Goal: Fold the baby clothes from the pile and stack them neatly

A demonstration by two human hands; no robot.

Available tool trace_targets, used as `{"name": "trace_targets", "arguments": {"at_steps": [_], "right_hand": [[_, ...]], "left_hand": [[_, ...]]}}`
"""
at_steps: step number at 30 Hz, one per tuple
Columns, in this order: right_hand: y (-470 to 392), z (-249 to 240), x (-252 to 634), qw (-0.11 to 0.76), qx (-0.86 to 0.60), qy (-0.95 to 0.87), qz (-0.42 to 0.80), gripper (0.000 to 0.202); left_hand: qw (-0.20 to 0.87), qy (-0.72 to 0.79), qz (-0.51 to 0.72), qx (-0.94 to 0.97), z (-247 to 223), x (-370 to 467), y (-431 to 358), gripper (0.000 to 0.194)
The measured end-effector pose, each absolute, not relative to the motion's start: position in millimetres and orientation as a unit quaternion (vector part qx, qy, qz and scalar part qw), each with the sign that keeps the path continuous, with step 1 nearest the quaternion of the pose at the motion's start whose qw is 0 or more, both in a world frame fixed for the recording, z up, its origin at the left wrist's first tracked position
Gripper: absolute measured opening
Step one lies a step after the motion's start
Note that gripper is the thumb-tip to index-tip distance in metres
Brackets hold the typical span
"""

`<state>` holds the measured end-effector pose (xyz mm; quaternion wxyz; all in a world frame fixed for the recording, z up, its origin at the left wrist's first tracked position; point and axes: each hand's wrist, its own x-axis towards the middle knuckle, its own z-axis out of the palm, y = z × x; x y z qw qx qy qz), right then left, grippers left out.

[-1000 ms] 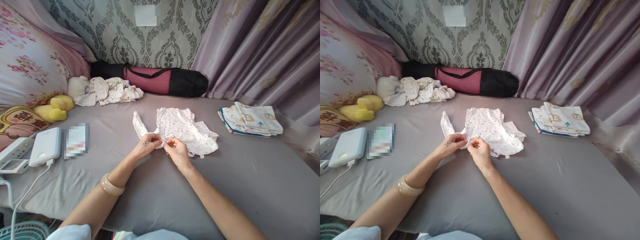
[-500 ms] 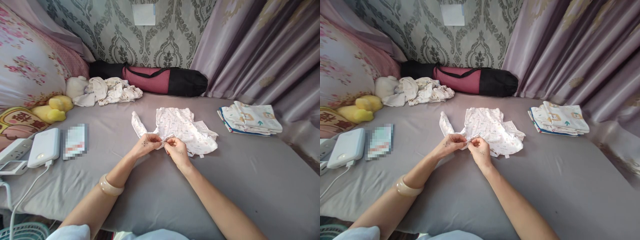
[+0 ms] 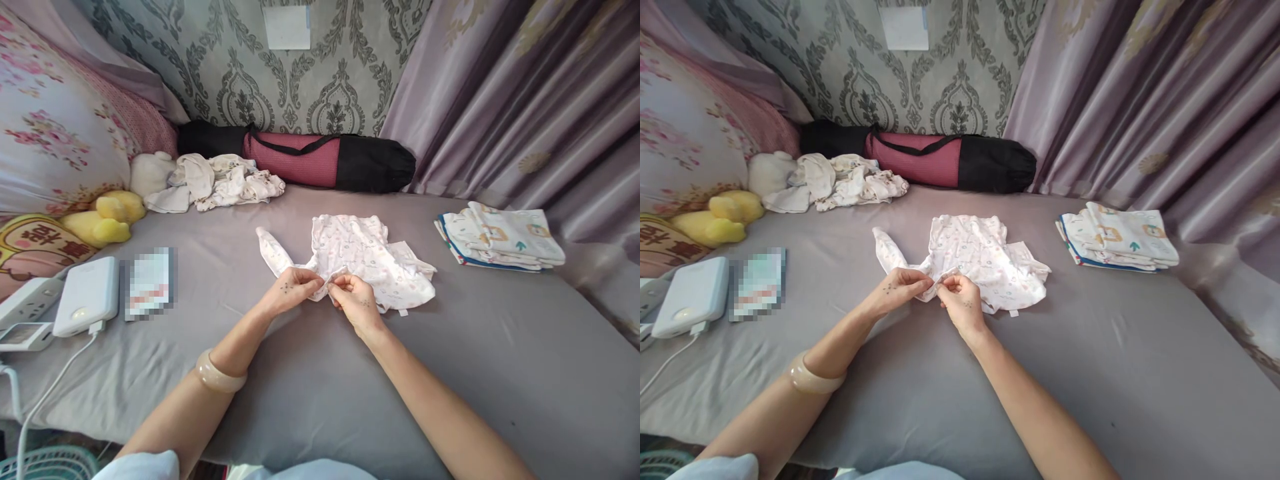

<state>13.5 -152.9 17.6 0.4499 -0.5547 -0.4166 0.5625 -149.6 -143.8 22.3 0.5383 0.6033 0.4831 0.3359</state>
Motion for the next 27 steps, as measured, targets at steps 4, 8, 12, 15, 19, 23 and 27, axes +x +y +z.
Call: {"name": "trace_targets", "arguments": {"at_steps": [4,8,12,15,19,23,27], "right_hand": [[-153.8,18.8,13.2,0.449,-0.553,-0.418,0.564,0.025],[-153.4,15.9,14.1,0.453,-0.539,-0.432,0.563,0.024],[-153.1,10.8,15.0,0.456,-0.520,-0.452,0.563,0.023],[-153.0,6.9,15.6,0.454,-0.508,-0.473,0.559,0.021],[-153.8,4.4,18.0,0.440,-0.501,-0.516,0.538,0.017],[-156.0,8.1,21.9,0.412,-0.499,-0.586,0.488,0.014],[-157.2,15.5,25.9,0.386,-0.468,-0.686,0.402,0.023]], "left_hand": [[0.572,0.466,0.342,0.582,19.1,-151.3,-142.1,0.029],[0.589,0.468,0.355,0.554,21.4,-150.5,-141.9,0.029],[0.587,0.474,0.333,0.566,27.2,-151.2,-142.1,0.029],[0.583,0.475,0.312,0.580,30.2,-152.2,-142.4,0.029],[0.584,0.487,0.306,0.573,32.7,-150.9,-143.6,0.031],[0.585,0.502,0.297,0.564,33.3,-149.7,-143.6,0.030],[0.609,0.488,0.291,0.554,30.5,-152.6,-141.5,0.028]]}}
